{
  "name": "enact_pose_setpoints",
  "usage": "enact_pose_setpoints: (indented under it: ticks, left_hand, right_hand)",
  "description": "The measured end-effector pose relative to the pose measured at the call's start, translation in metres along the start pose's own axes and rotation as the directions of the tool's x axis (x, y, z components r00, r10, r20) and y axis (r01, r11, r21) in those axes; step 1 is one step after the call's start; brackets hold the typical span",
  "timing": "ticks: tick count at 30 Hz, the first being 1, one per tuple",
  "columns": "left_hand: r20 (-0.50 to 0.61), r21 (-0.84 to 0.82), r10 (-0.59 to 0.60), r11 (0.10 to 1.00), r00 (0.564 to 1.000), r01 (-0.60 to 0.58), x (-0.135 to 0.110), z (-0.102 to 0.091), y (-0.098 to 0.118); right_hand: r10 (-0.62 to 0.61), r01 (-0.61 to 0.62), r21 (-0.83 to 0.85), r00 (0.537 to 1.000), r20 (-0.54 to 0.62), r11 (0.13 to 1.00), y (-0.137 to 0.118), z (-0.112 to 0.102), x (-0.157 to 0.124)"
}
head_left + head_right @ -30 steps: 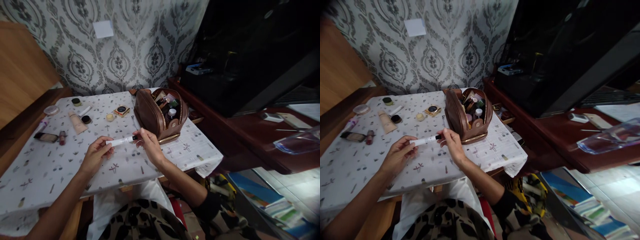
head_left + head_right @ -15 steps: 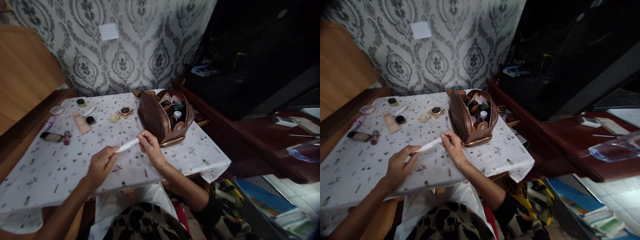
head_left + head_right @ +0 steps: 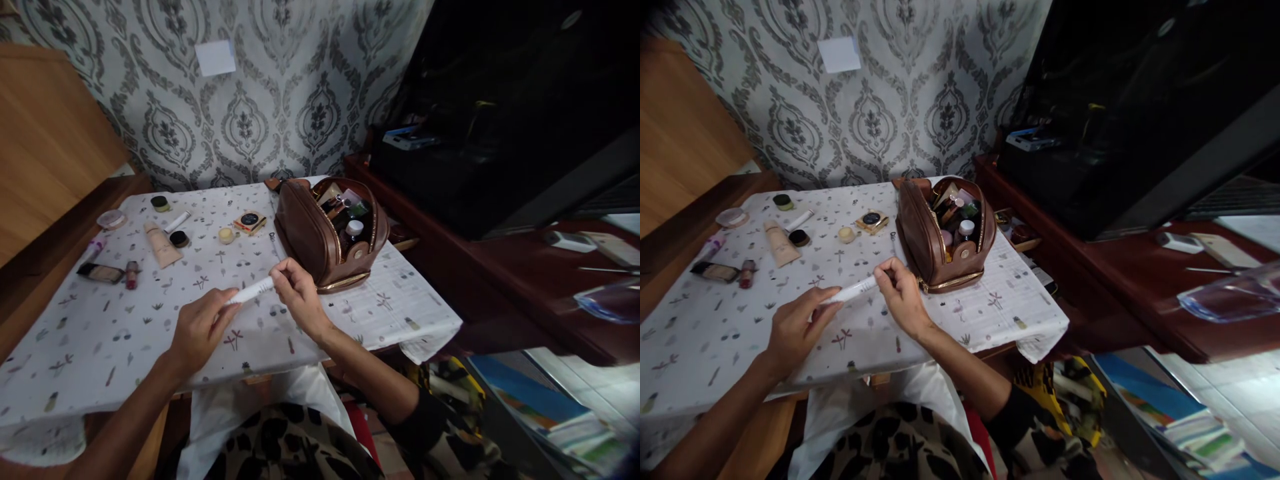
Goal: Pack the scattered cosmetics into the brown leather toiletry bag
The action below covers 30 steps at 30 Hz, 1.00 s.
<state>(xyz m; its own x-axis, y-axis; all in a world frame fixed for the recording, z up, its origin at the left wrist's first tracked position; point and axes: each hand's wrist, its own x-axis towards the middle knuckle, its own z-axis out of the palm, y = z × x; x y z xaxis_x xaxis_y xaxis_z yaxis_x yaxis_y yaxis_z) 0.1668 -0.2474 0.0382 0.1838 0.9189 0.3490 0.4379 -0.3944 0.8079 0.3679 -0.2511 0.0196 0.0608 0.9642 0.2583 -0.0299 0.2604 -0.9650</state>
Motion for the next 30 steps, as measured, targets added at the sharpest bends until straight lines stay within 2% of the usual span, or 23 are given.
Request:
enact_pose_setpoints:
  ticks: [1,3,5,6,7,9,12,14,19,22,24,26,27,29,30]
  left_hand:
    - [0.009,-0.020,-0.020,1.000,1.000,0.020,0.000,0.000,0.001]
    - [0.115,-0.159,-0.172,0.969,0.978,0.189,0.002,0.001,0.002]
    - [0.280,-0.302,-0.320,0.866,0.905,0.399,0.006,0.003,0.004]
    - [0.340,-0.349,-0.351,0.814,0.873,0.463,0.008,0.004,0.006]
    - [0.364,-0.384,-0.354,0.785,0.861,0.485,0.011,0.004,0.008]
    - [0.335,-0.427,-0.311,0.791,0.889,0.438,0.015,0.005,0.013]
    - [0.256,-0.457,-0.203,0.836,0.945,0.303,0.022,0.005,0.017]
    - [0.231,-0.480,-0.145,0.843,0.962,0.242,0.028,0.006,0.018]
    - [0.214,-0.470,-0.020,0.874,0.977,0.121,0.049,0.015,0.020]
    - [0.205,-0.410,0.063,0.912,0.977,0.027,0.063,0.030,0.030]
    - [0.178,-0.312,0.162,0.945,0.971,-0.101,0.070,0.044,0.039]
    - [0.178,-0.135,0.340,0.938,0.924,-0.319,0.075,0.058,0.047]
    - [0.199,-0.032,0.451,0.890,0.870,-0.455,0.078,0.066,0.050]
    - [0.276,0.147,0.648,0.701,0.710,-0.697,0.081,0.081,0.053]
    - [0.317,0.211,0.713,0.589,0.625,-0.780,0.082,0.088,0.054]
  right_hand:
    - [0.003,-0.003,0.016,1.000,0.000,1.000,0.000,0.000,0.001]
    - [-0.023,0.023,-0.001,1.000,-0.016,1.000,-0.003,-0.001,0.001]
    - [-0.079,0.076,-0.086,0.996,-0.028,0.993,-0.006,-0.004,-0.001]
    - [-0.106,0.101,-0.134,0.994,-0.024,0.986,-0.009,-0.005,-0.002]
    - [-0.125,0.121,-0.171,0.992,-0.016,0.978,-0.011,-0.007,-0.002]
    - [-0.149,0.147,-0.198,0.989,0.002,0.969,-0.017,-0.010,-0.002]
    - [-0.170,0.170,-0.174,0.985,0.012,0.970,-0.027,-0.013,0.001]
    - [-0.185,0.184,-0.170,0.983,0.008,0.968,-0.035,-0.017,0.003]
    - [-0.264,0.250,-0.254,0.964,-0.022,0.934,-0.060,-0.034,0.006]
    - [-0.343,0.298,-0.336,0.936,-0.080,0.893,-0.075,-0.057,0.010]
    - [-0.402,0.317,-0.387,0.901,-0.163,0.866,-0.084,-0.077,0.017]
    - [-0.455,0.315,-0.444,0.853,-0.254,0.839,-0.091,-0.100,0.028]
    - [-0.481,0.312,-0.478,0.829,-0.286,0.821,-0.093,-0.111,0.035]
    - [-0.533,0.305,-0.558,0.790,-0.304,0.771,-0.096,-0.131,0.050]
    - [-0.553,0.301,-0.599,0.780,-0.294,0.743,-0.096,-0.139,0.058]
